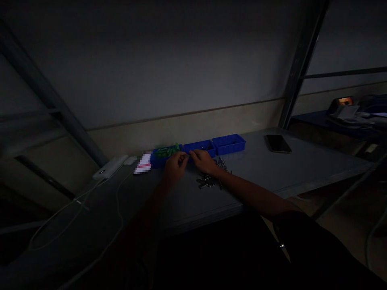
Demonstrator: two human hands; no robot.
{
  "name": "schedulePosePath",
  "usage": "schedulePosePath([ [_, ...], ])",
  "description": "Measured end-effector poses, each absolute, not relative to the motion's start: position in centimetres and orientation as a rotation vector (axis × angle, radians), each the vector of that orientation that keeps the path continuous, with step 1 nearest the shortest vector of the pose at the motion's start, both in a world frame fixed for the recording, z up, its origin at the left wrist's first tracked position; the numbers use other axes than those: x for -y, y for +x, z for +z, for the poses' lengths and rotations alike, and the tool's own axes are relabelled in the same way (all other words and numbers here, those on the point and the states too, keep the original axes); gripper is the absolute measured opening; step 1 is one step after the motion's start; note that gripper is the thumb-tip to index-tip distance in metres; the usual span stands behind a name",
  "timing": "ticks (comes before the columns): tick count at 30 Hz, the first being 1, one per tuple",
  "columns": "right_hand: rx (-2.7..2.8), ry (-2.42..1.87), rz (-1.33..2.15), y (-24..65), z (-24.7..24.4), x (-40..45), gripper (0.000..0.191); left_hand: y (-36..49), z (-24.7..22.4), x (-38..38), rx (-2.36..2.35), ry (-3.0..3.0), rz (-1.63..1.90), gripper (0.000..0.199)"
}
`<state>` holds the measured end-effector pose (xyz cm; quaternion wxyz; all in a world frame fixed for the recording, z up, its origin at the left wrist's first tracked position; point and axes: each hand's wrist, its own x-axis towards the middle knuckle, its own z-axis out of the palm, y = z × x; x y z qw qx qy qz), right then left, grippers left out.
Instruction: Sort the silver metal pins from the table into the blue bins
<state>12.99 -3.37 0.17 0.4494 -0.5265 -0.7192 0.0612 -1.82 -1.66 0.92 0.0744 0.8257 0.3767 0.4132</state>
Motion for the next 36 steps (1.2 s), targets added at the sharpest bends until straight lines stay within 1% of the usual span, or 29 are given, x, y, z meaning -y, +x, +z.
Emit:
schedulePosePath([
  [4, 1.824, -1.199, 0.244, 13.4, 0.3, 3.9, 0.022, -2.1, 1.2, 1.8, -1.154, 2.471, 1.230, 0.025],
  [10, 1.880, -1.123, 0.230, 14.0, 0.4, 4.2, 0.018, -2.1, 1.6, 2.1, -1.189, 2.450, 1.190, 0.030],
  [17, 1.867, -1.122, 0.225, 13.7, 0.2, 3.8, 0.023, -2.2, 1.5, 2.1, -1.130, 2.343, 1.246, 0.028],
  [24, 1.900, -1.098, 0.243, 14.3, -0.3, 3.4, 0.022, -2.0, 1.0, 1.6, -1.040, 2.378, 1.259, 0.019],
  [28, 1.898, -1.088, 0.206, 14.6, -0.1, 3.6, 0.027, -2.0, 1.1, 1.6, -1.069, 2.361, 1.251, 0.021],
  [32, 1.943, -1.074, 0.156, 14.5, 0.1, 3.9, 0.019, -2.2, 1.4, 1.7, -1.147, 2.369, 1.177, 0.026],
  [36, 1.949, -1.105, 0.128, 14.3, 0.0, 3.9, 0.019, -2.2, 1.3, 1.8, -1.169, 2.361, 1.160, 0.029],
])
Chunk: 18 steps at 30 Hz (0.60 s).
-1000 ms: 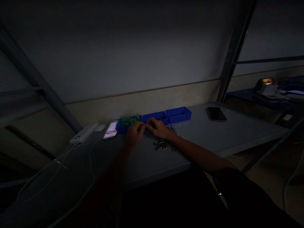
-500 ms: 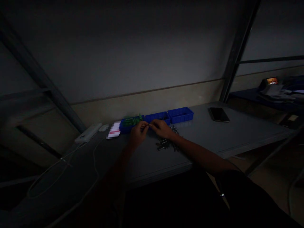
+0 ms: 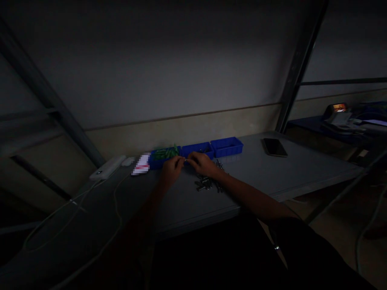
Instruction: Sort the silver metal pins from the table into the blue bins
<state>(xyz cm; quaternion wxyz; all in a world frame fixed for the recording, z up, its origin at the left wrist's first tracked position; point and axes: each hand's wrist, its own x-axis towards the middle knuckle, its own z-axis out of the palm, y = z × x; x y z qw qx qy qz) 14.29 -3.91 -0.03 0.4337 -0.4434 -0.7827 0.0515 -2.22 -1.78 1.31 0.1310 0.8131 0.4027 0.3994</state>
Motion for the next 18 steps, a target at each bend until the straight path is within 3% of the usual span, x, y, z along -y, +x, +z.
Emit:
schedulePosePath([
  [9, 1.885, -1.158, 0.186, 14.12, -0.32, 3.65, 0.020, -2.00, 0.90, 1.59, -1.031, 2.301, 1.257, 0.019],
  [18, 1.950, -1.115, 0.131, 13.99, -0.18, 3.90, 0.018, -2.16, 0.62, 1.46, -1.054, 2.267, 1.222, 0.024],
])
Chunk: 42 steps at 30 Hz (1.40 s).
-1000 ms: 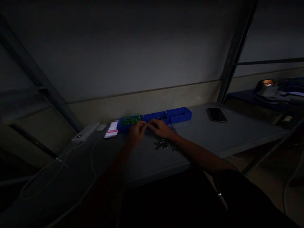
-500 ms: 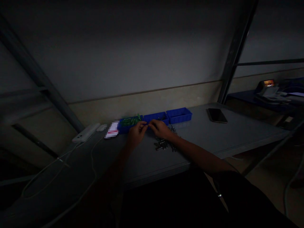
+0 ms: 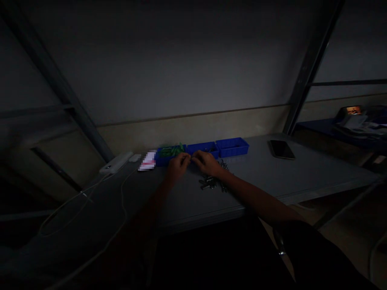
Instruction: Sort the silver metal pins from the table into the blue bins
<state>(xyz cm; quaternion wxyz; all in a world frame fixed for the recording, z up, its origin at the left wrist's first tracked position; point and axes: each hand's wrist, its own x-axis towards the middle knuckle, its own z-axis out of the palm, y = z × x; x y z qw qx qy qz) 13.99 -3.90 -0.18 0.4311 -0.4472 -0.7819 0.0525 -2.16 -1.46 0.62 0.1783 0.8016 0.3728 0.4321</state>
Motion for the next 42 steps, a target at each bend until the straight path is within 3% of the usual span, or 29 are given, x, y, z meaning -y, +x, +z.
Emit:
schedulePosePath([
  [10, 1.934, -1.159, 0.226, 14.5, 0.0, 3.7, 0.030, -1.9, 0.4, 1.4, -1.031, 2.303, 1.247, 0.021],
  [18, 2.007, -1.139, 0.178, 14.5, 0.7, 4.2, 0.033, -1.8, 0.2, 1.5, -1.174, 2.312, 1.171, 0.031],
  [27, 1.760, -1.665, -0.184, 18.5, 0.1, 2.1, 0.036, -1.5, -0.9, 2.3, -0.724, 2.620, 0.541, 0.024],
  [33, 1.722, -1.695, -0.231, 18.8, -0.7, 1.6, 0.031, -1.7, -1.0, 2.1, -0.776, 2.628, 0.548, 0.010],
  [42, 1.727, -1.650, -0.232, 17.9, -1.0, 1.7, 0.028, -2.1, -1.0, 1.5, -0.849, 2.597, 0.618, 0.006],
])
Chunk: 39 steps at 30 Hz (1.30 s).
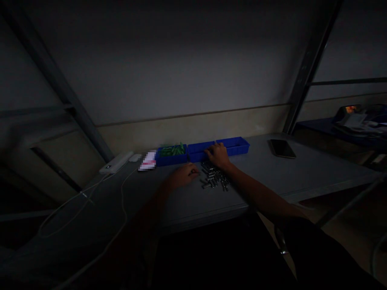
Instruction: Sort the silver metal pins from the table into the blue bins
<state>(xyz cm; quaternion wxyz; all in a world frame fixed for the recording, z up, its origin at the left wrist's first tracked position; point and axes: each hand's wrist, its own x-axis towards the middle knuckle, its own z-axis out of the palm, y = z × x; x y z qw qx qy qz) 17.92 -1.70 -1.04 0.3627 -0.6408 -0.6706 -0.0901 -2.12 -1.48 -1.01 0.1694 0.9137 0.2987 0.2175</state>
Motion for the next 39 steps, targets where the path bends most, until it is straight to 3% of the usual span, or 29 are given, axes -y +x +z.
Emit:
schedulePosePath([
  [9, 2.084, -1.288, -0.100, 15.7, 0.6, 3.9, 0.022, -2.2, -0.3, 0.6, -1.052, 2.537, 0.944, 0.026],
  [16, 2.133, -1.183, -0.097, 14.0, 0.1, 4.5, 0.019, -2.3, 0.6, 1.2, -1.144, 2.518, 0.968, 0.036],
  [23, 2.032, -1.273, -0.050, 14.3, -0.1, 3.8, 0.026, -2.2, 0.6, 1.4, -1.031, 2.430, 1.062, 0.024],
  [39, 1.985, -1.170, 0.055, 14.3, 0.4, 4.6, 0.021, -2.2, 1.6, 2.2, -1.152, 2.445, 1.181, 0.032],
])
